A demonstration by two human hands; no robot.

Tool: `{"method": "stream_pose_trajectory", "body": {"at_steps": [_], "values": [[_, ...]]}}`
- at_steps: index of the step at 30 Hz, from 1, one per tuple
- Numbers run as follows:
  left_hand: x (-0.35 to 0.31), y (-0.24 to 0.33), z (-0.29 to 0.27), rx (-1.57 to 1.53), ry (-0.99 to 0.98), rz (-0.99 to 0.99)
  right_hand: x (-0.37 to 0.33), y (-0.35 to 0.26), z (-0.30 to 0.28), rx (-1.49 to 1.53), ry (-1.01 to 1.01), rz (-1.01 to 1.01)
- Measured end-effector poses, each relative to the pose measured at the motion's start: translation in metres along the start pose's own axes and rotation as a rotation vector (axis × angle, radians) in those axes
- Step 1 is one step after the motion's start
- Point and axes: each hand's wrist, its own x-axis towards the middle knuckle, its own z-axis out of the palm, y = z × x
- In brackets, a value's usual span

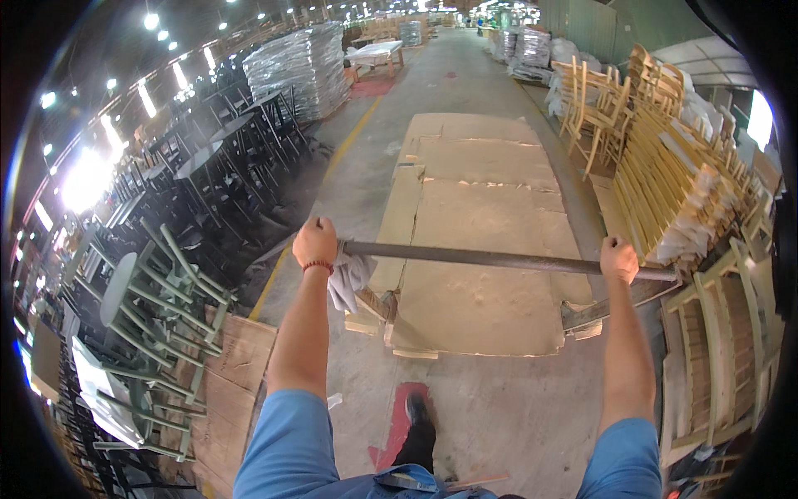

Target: The person moves wooden chairs and uses a manual pallet jack to transport a large cardboard-wrapped pallet across a warehouse floor. The person also stacks chairs and repositions them around the pallet.

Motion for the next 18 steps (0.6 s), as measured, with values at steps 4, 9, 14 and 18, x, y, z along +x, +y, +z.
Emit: {"method": "stream_pose_trajectory", "body": {"at_steps": [4, 9, 14, 18], "values": [[0.063, 0.051, 0.086, -0.095, -0.003, 0.029, 0.102, -0.038, 0.056, -0.022, 0.039, -0.027], [0.16, 0.12, 0.19, -0.158, -0.233, 0.004, 0.219, -0.088, 0.139, -0.074, -0.004, 0.037], [0.251, 0.178, 0.296, -0.398, -0.01, 0.459, 0.319, -0.168, 0.23, -0.028, -0.08, 0.044], [0.268, 0.289, 0.39, -0.492, -0.213, 0.532, 0.398, -0.216, 0.29, -0.023, -0.125, 0.04]]}}
